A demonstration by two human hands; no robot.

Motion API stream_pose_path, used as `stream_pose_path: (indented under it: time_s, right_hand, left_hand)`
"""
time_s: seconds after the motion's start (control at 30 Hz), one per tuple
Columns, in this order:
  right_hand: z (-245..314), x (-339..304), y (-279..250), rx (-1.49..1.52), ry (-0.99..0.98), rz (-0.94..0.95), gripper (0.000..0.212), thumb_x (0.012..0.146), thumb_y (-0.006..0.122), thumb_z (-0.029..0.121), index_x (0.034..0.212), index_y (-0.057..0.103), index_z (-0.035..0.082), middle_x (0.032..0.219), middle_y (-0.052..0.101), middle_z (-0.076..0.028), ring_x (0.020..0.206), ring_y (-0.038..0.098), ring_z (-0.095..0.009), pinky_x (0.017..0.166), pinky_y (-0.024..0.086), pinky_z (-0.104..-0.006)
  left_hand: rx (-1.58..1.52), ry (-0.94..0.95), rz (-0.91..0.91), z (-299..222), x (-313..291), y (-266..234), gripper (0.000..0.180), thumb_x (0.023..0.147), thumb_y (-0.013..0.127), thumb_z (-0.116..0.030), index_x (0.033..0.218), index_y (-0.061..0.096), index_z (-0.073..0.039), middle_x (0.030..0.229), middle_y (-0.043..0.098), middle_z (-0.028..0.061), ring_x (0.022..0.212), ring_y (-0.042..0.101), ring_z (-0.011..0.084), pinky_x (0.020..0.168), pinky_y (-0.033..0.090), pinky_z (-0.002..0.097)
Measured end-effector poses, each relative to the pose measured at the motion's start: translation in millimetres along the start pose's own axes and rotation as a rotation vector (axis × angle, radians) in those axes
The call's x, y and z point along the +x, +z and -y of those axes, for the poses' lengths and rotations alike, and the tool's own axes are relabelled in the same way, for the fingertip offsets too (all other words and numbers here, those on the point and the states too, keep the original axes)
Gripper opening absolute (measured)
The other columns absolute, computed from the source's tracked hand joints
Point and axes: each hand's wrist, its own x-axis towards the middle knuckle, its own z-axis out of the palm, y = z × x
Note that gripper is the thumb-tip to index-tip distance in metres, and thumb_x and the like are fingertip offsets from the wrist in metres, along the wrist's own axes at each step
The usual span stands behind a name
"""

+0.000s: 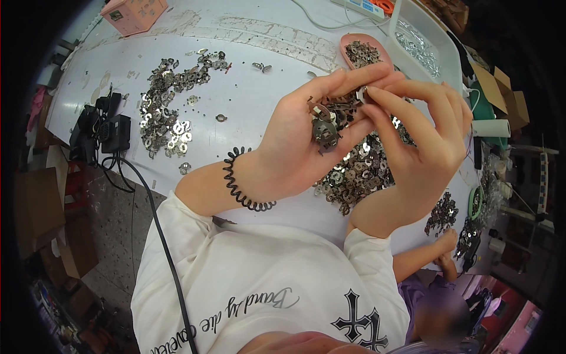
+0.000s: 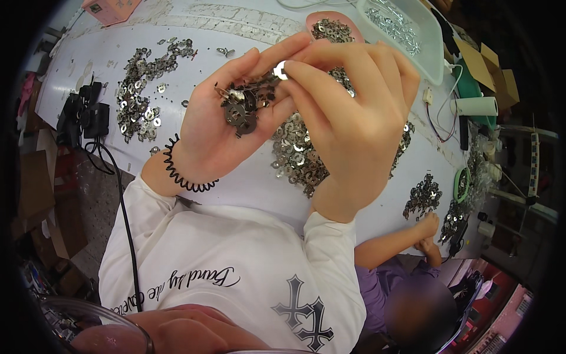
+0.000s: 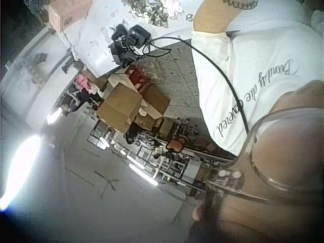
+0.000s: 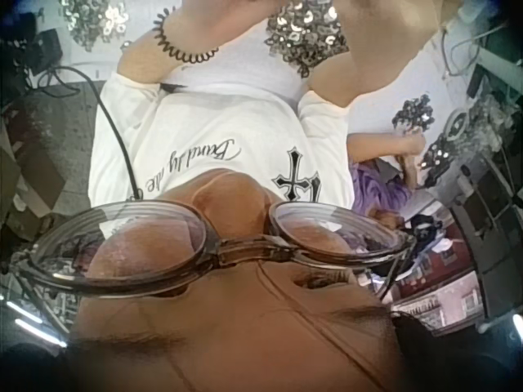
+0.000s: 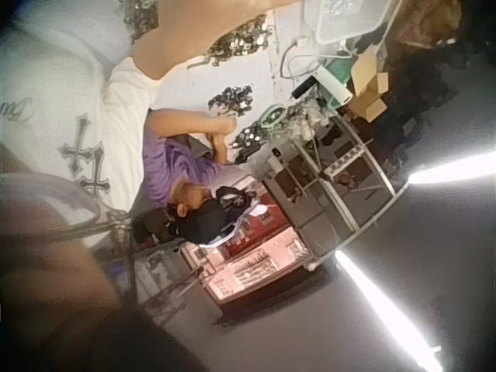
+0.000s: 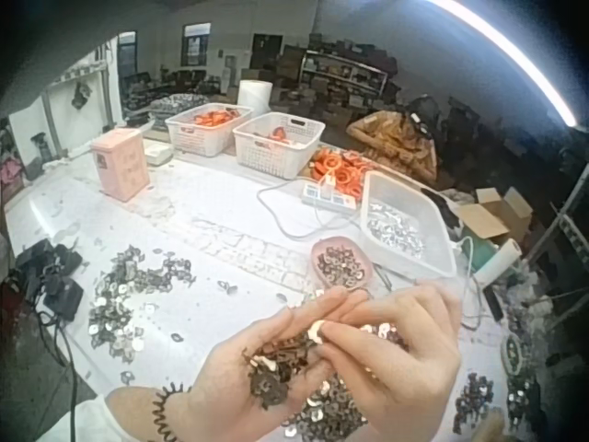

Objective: The person sorts through small metal decorative plates and washers on a white table by hand.

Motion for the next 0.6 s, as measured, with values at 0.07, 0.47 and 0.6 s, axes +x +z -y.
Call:
stream_pose_path:
  time_s: [0.07,0.47,0.6]
  right_hand:
    - [0,0,3,0.016,0.005,-0.002,0.02,0.063,0.079,0.009,0.082,0.073,0.009,0.079,0.065,-0.002,0.078,0.059,-0.019,0.087,0.041,-0.0355]
    - [-6,-4,2,0.119,0.301,-0.074,0.008,0.071,0.075,0.012,0.075,0.069,0.008,0.074,0.063,0.0,0.072,0.055,-0.018,0.085,0.037,-0.0326]
    - [-24,-8,-4,0.043,0.393,-0.08,0.008,0.073,0.075,0.013,0.079,0.071,0.01,0.077,0.064,0.0,0.074,0.056,-0.017,0.083,0.037,-0.0325]
  left_hand:
    - [-0.022,-0.003,0.052,-1,1,1,0.046,0.102,0.025,-0.021,0.135,0.044,0.004,0.133,0.052,0.0143,0.097,0.054,0.0116,0.087,0.048,0.024]
    - [-0.051,0.02,-0.006,0,2,5,0.047,0.101,0.027,-0.021,0.136,0.038,0.008,0.138,0.045,0.0197,0.127,0.046,0.0258,0.111,0.036,0.0345]
    - [-0.1,0.017,0.043,-1,1,4,0.047,0.101,0.027,-0.021,0.137,0.038,0.008,0.14,0.044,0.0195,0.131,0.043,0.0259,0.112,0.035,0.0344]
